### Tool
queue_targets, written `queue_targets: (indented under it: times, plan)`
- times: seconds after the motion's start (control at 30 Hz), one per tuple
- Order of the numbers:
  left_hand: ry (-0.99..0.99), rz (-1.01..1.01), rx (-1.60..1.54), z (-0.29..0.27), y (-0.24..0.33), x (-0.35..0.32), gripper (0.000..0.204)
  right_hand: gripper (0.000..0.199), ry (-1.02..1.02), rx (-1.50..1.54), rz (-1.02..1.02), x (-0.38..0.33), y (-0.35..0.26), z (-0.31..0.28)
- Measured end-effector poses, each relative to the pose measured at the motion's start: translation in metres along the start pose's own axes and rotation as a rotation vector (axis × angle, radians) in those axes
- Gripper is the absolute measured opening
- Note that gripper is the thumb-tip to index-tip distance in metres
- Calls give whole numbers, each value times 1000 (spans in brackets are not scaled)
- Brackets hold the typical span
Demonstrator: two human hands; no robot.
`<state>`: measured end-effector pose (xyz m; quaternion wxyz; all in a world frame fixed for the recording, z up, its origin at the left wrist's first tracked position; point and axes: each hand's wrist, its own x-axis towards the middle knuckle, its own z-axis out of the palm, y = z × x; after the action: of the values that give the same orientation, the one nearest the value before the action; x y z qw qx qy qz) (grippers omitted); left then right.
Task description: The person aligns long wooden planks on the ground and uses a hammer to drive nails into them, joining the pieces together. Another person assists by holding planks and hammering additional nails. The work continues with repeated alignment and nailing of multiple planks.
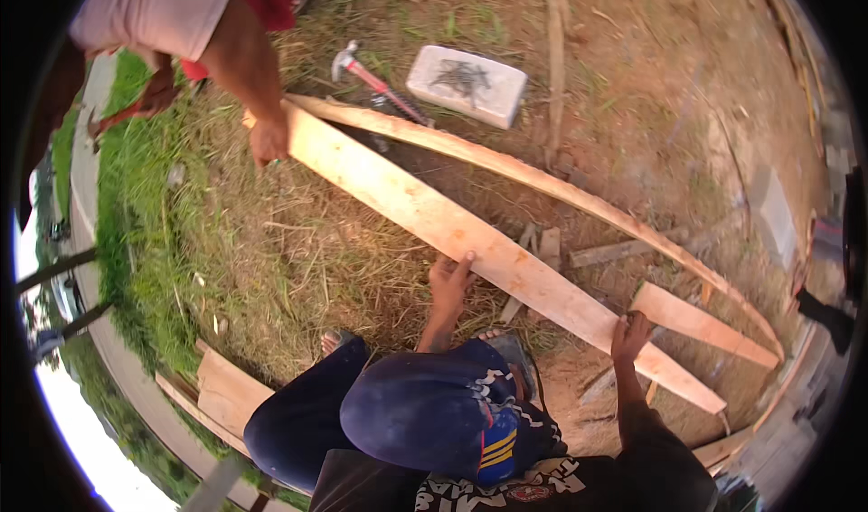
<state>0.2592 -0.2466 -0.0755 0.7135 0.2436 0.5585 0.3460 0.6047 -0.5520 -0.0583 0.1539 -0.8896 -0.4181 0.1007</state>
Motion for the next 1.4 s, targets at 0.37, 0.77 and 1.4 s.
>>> queue_targets:
  times: [0.37, 0.77, 1.4]
  plan:
    - [399, 27, 348, 29, 13, -19, 30, 54, -63, 286, -682, 121, -366, 104]
    - [393, -1, 388, 17, 10, -10, 33, 61, -128, -282, -775, 131, -414, 141]
    - [-142, -27, -268, -13, -26, 31, 105, 57, -669, 496, -381, 183, -408, 142]
